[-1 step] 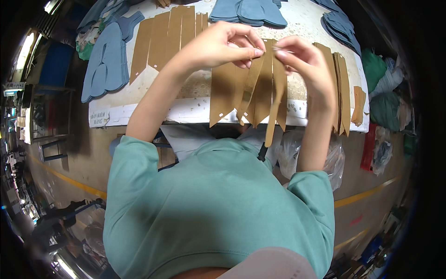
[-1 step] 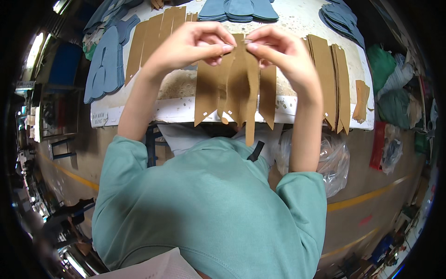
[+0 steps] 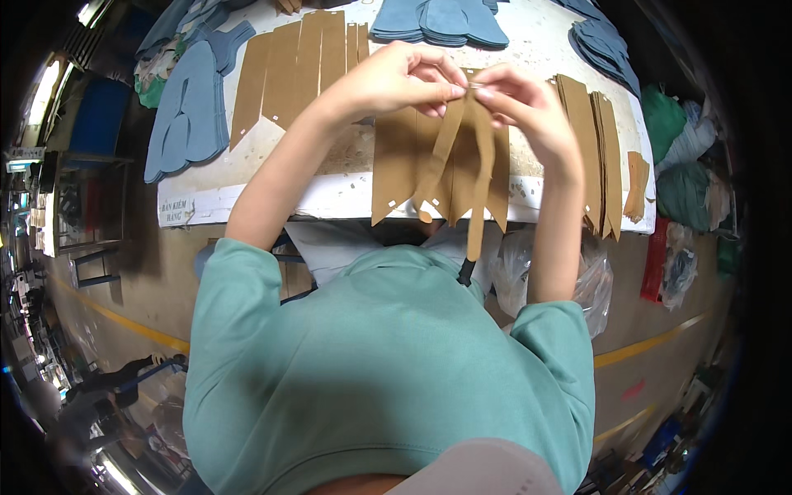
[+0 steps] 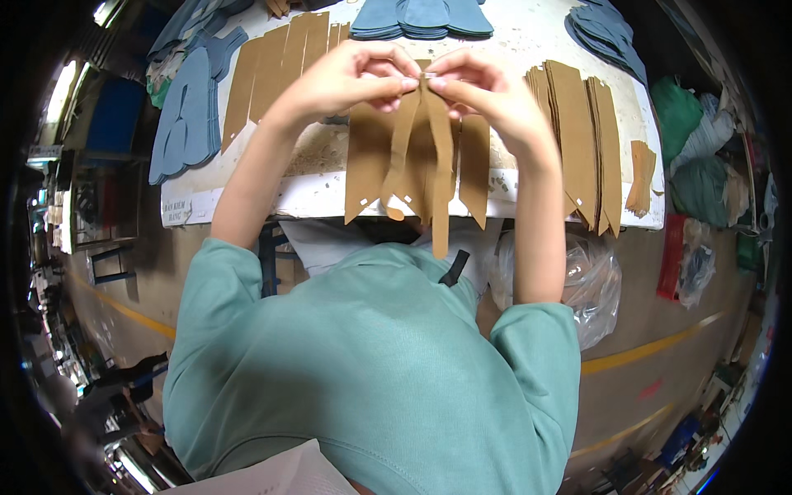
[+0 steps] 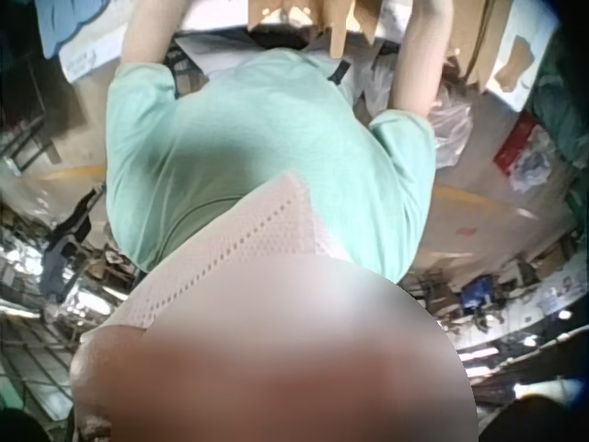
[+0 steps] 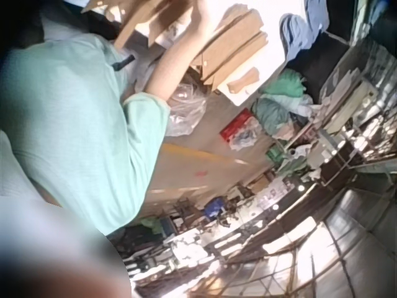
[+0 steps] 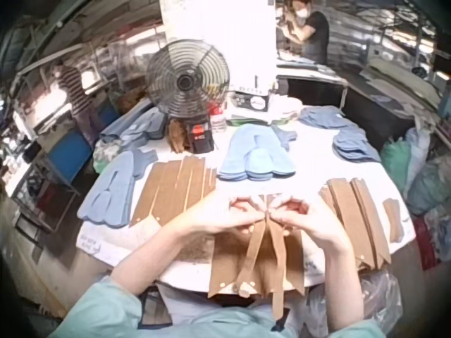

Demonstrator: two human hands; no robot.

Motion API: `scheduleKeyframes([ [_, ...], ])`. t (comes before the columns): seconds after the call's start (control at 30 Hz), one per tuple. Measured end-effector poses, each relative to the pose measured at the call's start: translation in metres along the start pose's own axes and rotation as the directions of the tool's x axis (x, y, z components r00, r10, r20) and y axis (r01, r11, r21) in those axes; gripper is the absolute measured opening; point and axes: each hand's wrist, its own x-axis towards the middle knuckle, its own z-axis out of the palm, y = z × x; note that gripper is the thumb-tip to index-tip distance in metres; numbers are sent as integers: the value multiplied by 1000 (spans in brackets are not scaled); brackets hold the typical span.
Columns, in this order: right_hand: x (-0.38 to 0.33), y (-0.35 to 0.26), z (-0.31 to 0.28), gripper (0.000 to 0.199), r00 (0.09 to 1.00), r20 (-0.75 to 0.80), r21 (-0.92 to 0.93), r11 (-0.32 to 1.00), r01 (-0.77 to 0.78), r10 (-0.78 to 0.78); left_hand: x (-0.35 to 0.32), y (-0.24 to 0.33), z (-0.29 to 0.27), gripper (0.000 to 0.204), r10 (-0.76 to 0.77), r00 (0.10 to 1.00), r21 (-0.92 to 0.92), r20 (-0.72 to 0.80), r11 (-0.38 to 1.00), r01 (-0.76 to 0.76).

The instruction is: The person repeatedly picks up brown cardboard pieces from a table, aligns them, and places them into a growing stack. The person handles the pieces one at a time, occasionally adjusting their orientation before stacking.

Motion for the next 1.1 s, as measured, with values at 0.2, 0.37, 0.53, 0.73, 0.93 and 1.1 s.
scheduleKeyframes([
  [0.2,42,72,5,16,952,-256,-133,970,-205,166,47,-85,-10,18,-150,943,82,-297,980,182],
  [0.37,41,77,5,15,956,-266,-167,971,-172,124,48,-101,-13,19,-166,933,-65,-319,986,153],
  [0.53,39,73,7,17,964,-224,-154,972,-180,143,43,-94,-10,21,-199,932,-166,-302,974,154],
  [0.73,39,77,17,26,970,-233,179,983,-33,75,39,-86,0,20,-158,930,-288,-333,956,59],
  [0.93,40,78,20,30,960,-268,139,989,-48,84,39,-85,2,19,-183,922,-307,-340,949,75],
  [1.1,41,80,22,29,957,-291,119,992,30,6,39,-85,4,19,-166,915,-308,-367,950,49],
])
